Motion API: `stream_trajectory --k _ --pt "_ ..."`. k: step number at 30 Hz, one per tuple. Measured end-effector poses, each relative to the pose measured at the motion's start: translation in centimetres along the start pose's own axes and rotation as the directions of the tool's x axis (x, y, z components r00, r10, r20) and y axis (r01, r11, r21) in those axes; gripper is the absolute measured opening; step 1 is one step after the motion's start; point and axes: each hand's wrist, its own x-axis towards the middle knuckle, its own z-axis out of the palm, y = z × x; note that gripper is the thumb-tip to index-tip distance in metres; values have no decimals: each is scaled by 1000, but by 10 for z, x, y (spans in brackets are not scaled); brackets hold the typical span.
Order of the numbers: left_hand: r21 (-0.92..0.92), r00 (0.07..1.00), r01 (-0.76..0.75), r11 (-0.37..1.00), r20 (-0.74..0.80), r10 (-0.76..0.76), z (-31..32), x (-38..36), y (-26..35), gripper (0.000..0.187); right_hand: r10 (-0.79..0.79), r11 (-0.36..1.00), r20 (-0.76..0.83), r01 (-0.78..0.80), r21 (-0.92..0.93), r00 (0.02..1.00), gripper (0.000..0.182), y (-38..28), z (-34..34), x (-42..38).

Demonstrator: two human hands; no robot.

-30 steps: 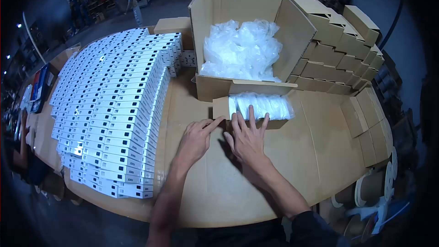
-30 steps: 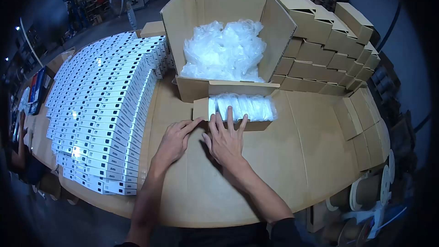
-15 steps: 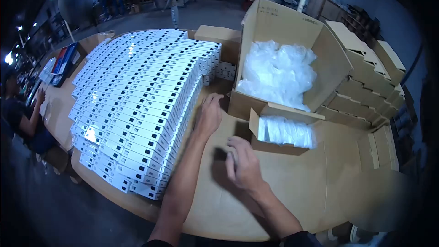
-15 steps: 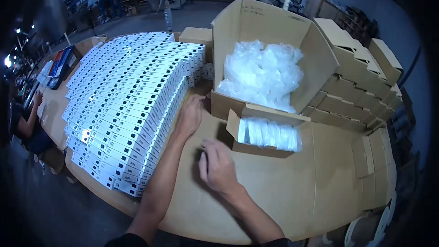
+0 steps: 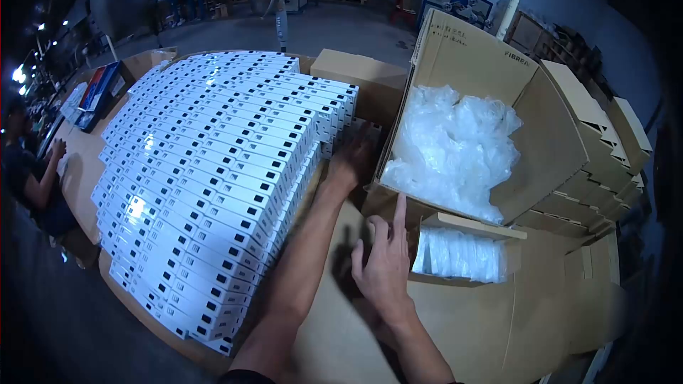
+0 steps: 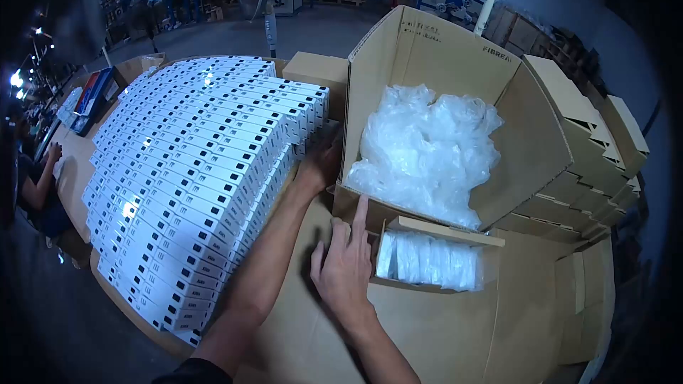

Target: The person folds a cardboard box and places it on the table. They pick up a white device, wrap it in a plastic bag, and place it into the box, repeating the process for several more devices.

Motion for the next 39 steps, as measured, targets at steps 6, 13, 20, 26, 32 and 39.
stream_trajectory --k 6,13,20,26,32,39 --pt "-110 999 36 993 -20 -38 16 -11 -5 37 -17 999 21 17 -39 1000 43 -7 -11 5" --pt "18 896 347 938 290 -337 2 2 8 37 -16 975 106 38 -217 994 35 0 -12 17" --pt "-158 929 332 930 -115 -351 -55 -40 40 28 80 987 249 -42 -155 965 38 -4 -22 16" --pt "-172 851 370 913 -332 -408 -147 -107 128 29 7 886 198 -98 454 980 57 -26 -64 -6" --pt "-58 900 29 998 -434 -52 -194 -110 206 34 -47 475 325 -265 839 945 44 -12 -102 -14" --pt "-462 993 -87 883 26 112 -196 -29 219 43 59 500 213 -213 839 975 18 52 -145 5"
